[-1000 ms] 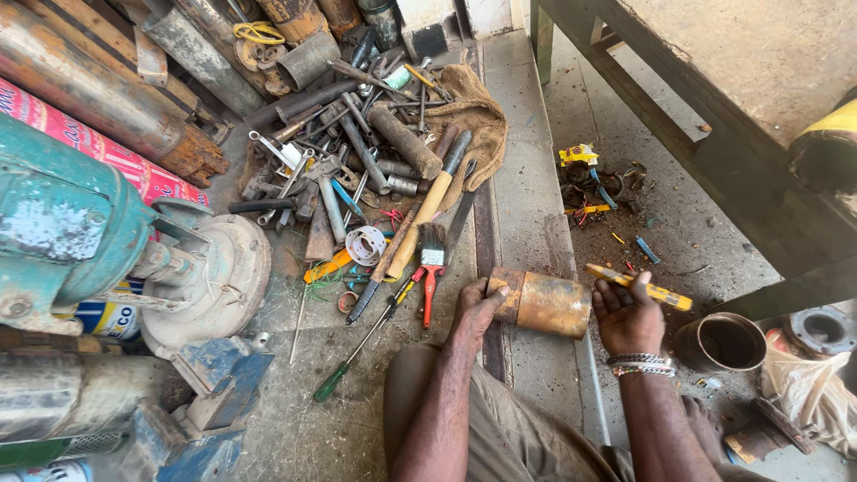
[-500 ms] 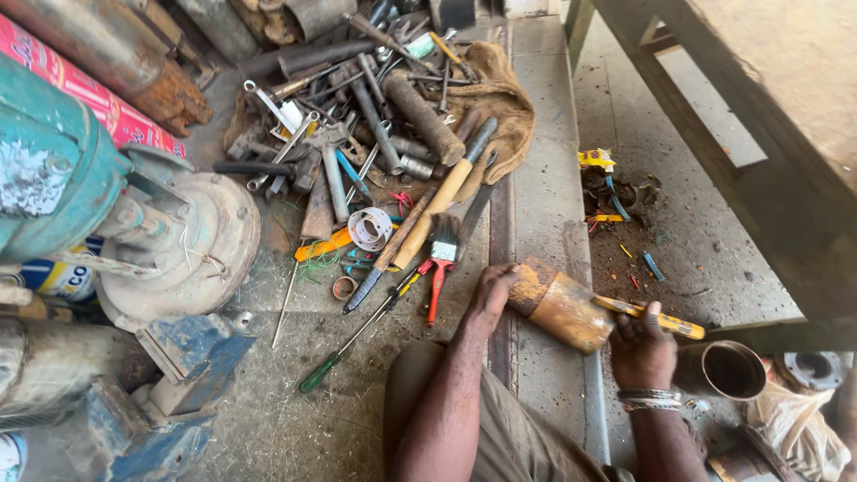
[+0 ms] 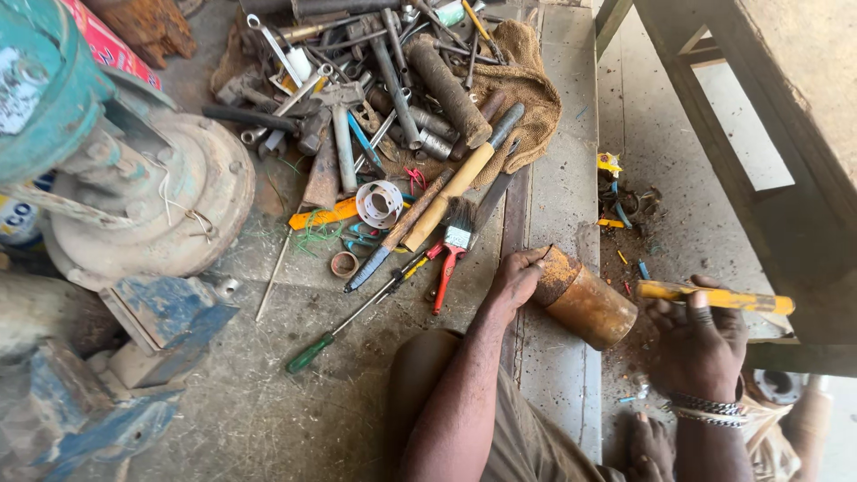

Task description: The person sits on the floor and uses a yellow-handled scraper to remove rust and debris from a cylindrical metal pipe. They hold the pipe with one hand and scrape the surface with the other, rotating the pipe to access different areas.

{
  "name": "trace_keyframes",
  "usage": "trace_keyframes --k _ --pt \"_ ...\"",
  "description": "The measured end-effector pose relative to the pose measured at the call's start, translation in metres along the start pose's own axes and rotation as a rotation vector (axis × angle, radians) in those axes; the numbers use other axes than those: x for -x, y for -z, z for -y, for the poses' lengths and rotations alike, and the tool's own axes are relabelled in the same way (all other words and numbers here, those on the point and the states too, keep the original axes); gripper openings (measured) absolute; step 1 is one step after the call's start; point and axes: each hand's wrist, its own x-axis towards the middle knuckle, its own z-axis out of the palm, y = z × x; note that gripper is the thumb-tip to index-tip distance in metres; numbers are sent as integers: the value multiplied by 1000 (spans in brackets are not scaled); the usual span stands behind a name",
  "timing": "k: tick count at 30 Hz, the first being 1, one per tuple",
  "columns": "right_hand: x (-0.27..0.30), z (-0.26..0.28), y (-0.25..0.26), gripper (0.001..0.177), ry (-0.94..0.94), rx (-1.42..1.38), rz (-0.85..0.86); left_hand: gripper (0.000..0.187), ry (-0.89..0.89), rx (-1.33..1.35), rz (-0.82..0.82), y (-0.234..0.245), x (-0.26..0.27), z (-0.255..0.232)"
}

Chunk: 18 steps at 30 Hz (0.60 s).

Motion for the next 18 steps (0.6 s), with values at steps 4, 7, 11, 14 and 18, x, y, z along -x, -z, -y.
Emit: trace_keyframes --k 4,7,11,14,18 --pt "10 -3 -22 15 254 180 119 26 18 -65 -20 3 6 -2" --pt "6 -13 -34 16 128 522 94 41 24 -151 -24 5 13 -11" --pt "1 -27 -49 17 272 810 153 42 41 -196 -29 7 18 -24" --pt "0 -31 -57 19 299 868 237 41 18 -228 -37 7 21 -27" --pt "-4 -27 -62 17 238 951 209 27 54 -207 -77 7 19 -28"
